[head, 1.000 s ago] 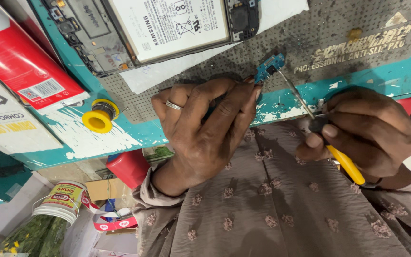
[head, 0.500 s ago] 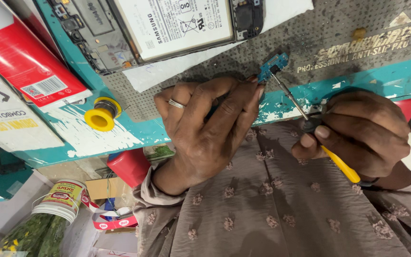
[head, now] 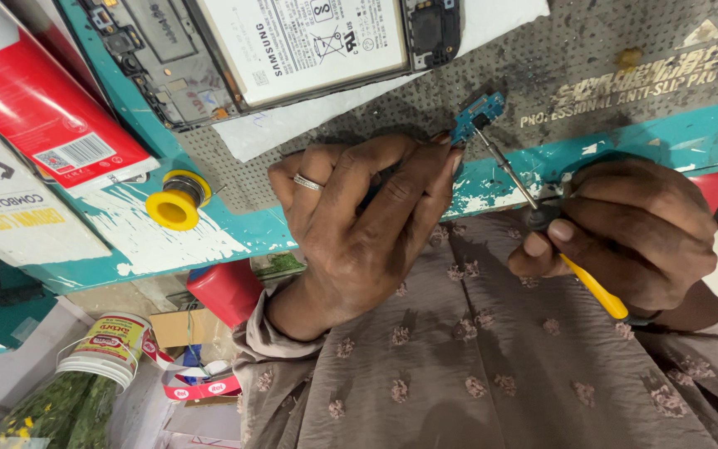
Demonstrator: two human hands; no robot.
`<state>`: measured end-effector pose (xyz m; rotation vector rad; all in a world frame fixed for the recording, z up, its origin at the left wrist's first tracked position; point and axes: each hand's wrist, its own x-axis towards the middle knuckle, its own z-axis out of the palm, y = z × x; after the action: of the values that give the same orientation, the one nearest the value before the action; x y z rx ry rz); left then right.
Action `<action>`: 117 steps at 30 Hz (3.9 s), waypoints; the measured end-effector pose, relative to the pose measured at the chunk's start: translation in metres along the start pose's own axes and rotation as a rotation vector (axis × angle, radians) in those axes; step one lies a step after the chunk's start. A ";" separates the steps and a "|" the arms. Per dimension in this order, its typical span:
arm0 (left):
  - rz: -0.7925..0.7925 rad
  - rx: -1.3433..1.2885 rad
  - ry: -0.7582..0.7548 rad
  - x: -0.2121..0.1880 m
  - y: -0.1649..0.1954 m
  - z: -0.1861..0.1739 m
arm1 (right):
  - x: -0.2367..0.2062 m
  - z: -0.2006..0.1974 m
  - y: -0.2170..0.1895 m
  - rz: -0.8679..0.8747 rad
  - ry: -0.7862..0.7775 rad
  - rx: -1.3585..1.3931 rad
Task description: The person solders a small blue circuit board on a work mat, holding the board with one hand and a soldering iron with the other. They reposition the board, touch the iron to its contacts, and at one point use a yellow ring-shaped tool to hold the board while continuing to solder.
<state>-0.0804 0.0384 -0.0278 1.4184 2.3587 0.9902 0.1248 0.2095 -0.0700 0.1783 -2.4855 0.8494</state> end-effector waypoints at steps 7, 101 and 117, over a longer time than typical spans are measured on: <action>0.000 0.002 0.009 0.000 0.000 0.001 | 0.001 -0.001 0.001 0.005 -0.015 0.016; -0.007 -0.002 0.008 -0.008 -0.002 0.005 | -0.005 -0.005 0.005 -0.032 -0.006 -0.005; 0.000 0.011 -0.002 0.003 0.001 0.002 | 0.000 -0.003 0.002 0.016 0.012 -0.038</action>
<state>-0.0805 0.0414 -0.0282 1.4229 2.3662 0.9764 0.1250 0.2131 -0.0692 0.1405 -2.4924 0.8070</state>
